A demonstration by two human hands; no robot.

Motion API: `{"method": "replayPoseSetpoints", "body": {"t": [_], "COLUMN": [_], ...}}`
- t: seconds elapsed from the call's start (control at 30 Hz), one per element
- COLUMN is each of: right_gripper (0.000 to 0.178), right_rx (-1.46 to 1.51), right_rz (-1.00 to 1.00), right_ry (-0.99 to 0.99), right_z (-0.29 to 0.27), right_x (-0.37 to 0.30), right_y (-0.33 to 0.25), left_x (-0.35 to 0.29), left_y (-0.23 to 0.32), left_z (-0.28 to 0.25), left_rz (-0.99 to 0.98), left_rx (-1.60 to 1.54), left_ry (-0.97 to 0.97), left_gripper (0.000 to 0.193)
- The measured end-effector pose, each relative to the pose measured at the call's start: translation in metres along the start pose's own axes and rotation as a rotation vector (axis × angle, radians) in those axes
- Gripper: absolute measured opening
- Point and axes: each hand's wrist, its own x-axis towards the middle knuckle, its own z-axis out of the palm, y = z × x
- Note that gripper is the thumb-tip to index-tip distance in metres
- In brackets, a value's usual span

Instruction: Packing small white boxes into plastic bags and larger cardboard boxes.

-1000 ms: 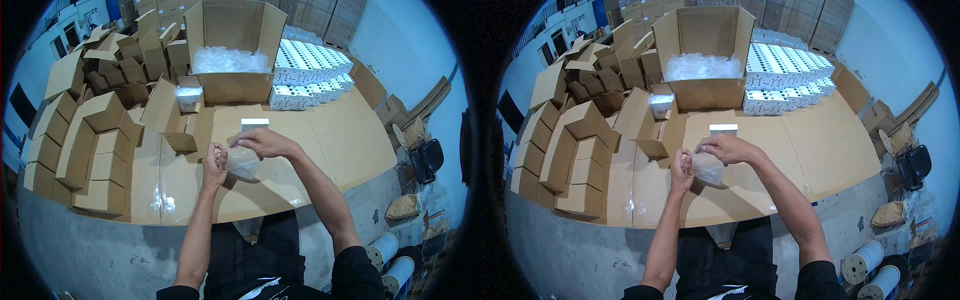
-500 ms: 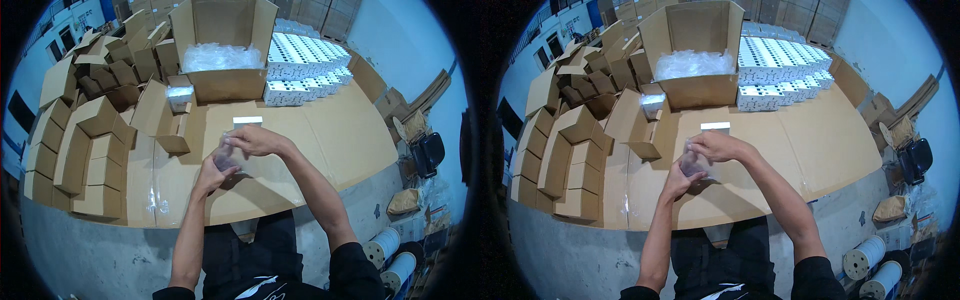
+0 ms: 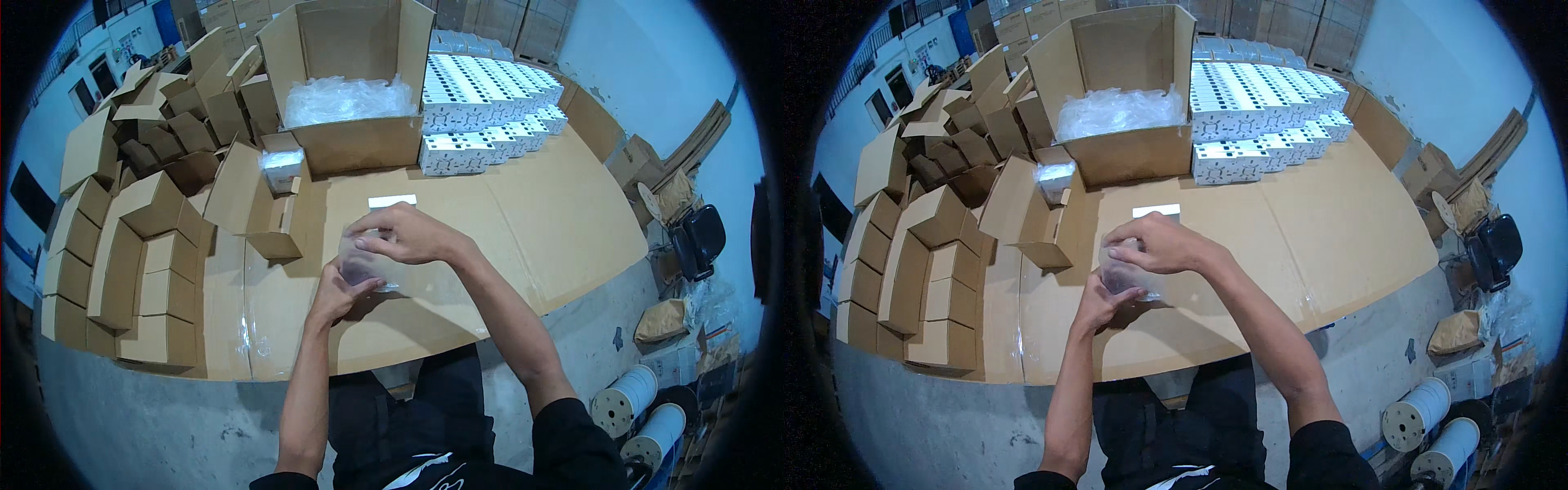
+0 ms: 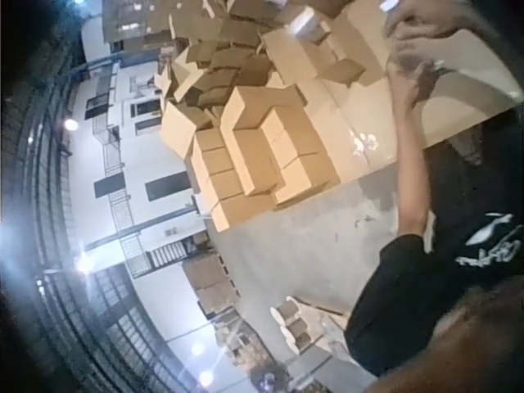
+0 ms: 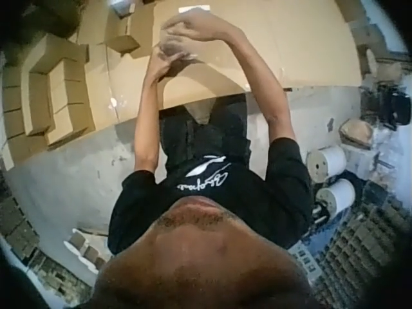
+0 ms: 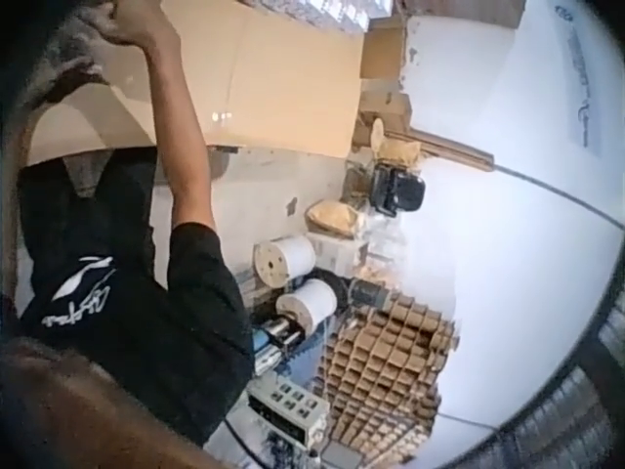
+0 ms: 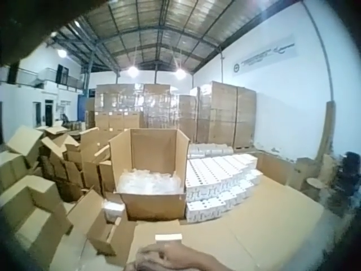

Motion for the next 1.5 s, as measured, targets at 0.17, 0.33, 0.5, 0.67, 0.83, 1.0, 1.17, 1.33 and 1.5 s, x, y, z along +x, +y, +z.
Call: {"method": "replayPoseSetpoints", "body": {"t": [0.17,0.33,0.5,0.67,0.83,1.0,1.17,1.33,1.5], "right_gripper": [0.037,0.041,0.044,0.049,0.051,0.051,0.053,0.053,0.047], "right_rx": [0.006,0.057,-0.025,-0.169,-0.169,-0.092,-0.171,-0.092,-0.048], "right_rz": [0.104,0.105,0.190,0.015,0.188,0.133,-0.103,-0.032,0.022], "right_ry": [0.045,-0.036,-0.146,-0.113,-0.246,-0.351,-0.114,-0.179,-0.071], "right_z": [-0.010,-0.008,-0.010,-0.008,-0.015,-0.006,-0.001,0.000,-0.007], "right_x": [-0.013,-0.015,-0.014,-0.010,-0.001,0.004,-0.002,0.000,-0.009], "right_y": [-0.006,-0.002,-0.007,-0.012,-0.022,-0.011,-0.002,-0.002,-0.004], "left_x": [0.003,0.001,0.003,0.006,0.004,0.002,0.000,0.004,0.007], "left_y": [-0.001,0.011,0.005,-0.005,0.001,0.012,0.014,0.000,-0.006], "left_z": [0.005,0.008,0.007,0.002,0.007,0.011,0.007,0.004,0.004], "left_rz": [0.012,0.018,0.070,0.078,0.074,0.097,0.024,-0.006,-0.030], "left_rx": [0.034,0.038,0.024,-0.027,-0.040,-0.149,-0.092,0.005,-0.071], "left_ry": [0.070,0.082,0.068,0.045,0.003,0.017,-0.011,-0.006,0.005], "left_gripper": [0.046,0.053,0.061,0.066,0.067,0.067,0.063,0.059,0.058]}}
